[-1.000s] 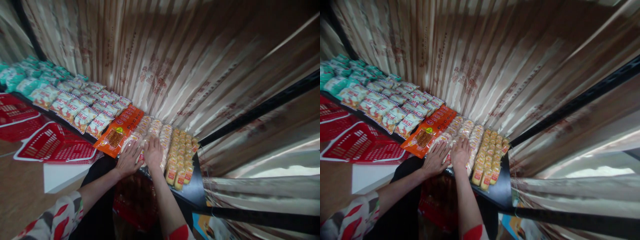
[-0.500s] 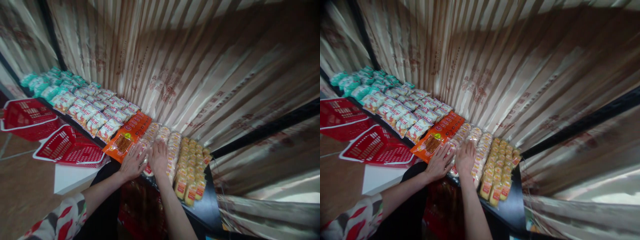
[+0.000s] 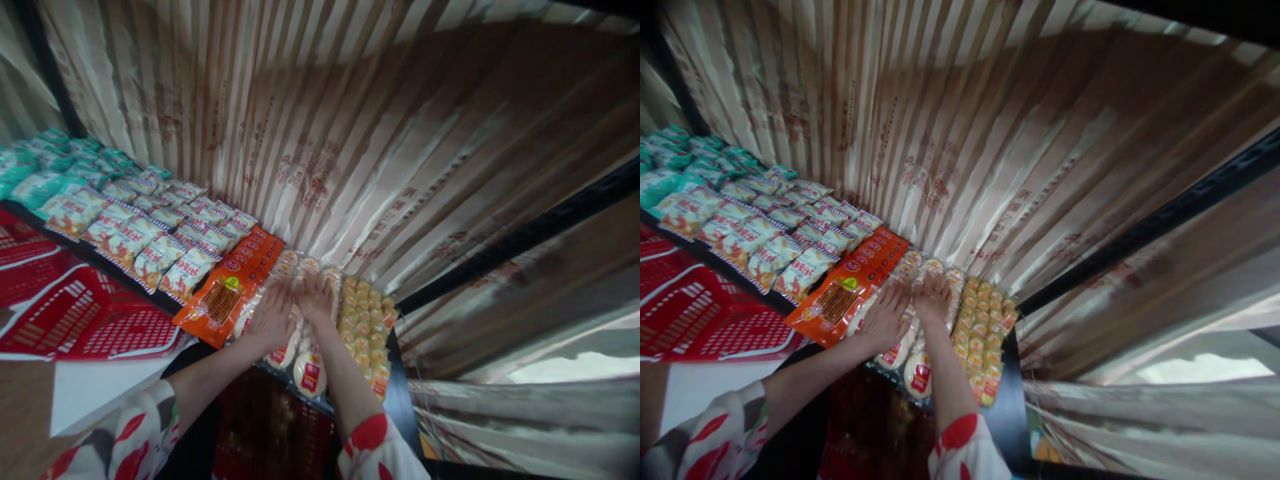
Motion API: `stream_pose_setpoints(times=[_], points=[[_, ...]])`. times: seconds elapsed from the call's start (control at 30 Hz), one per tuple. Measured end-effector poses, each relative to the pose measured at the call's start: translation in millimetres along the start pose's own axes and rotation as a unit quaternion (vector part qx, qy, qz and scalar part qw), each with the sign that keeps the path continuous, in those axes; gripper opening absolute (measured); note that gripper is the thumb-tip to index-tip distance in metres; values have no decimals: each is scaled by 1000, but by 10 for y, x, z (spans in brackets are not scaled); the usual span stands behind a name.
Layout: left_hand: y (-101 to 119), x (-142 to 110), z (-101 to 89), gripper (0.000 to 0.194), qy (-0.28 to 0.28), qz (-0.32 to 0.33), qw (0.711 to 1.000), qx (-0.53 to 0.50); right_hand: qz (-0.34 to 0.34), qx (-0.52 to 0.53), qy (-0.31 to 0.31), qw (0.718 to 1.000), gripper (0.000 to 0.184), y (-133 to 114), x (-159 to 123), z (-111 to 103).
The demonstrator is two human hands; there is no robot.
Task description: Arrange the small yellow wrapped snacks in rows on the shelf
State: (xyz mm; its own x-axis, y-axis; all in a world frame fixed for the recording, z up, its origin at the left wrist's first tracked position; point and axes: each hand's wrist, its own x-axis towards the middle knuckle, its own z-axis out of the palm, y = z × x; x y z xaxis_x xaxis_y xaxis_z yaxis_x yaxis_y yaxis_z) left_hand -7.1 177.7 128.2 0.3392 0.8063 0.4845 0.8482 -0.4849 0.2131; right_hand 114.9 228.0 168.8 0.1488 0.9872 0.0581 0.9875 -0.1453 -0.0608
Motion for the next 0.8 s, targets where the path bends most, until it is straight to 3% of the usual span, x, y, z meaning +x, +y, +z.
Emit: stream_pose_setpoints(times=[0.2,0.33,0.5,0.63,0.8], points=[[31,539,216,50,-57,-33,998,20,22,7,-6,1000,54,256,240,109],[-20,766,383,46,-56,-49,997,25,24,30,-6,999,53,281,322,187],[-110,846,503,46,-68,-37,997,31,21,22,8,1000,51,251,325,257],[-140,845,494,48,-96,-41,994,27,16,17,41,999,51,241,311,304],[-155,837,495,48,-90,-34,995,25,3,34,78,996,49,223,298,331]])
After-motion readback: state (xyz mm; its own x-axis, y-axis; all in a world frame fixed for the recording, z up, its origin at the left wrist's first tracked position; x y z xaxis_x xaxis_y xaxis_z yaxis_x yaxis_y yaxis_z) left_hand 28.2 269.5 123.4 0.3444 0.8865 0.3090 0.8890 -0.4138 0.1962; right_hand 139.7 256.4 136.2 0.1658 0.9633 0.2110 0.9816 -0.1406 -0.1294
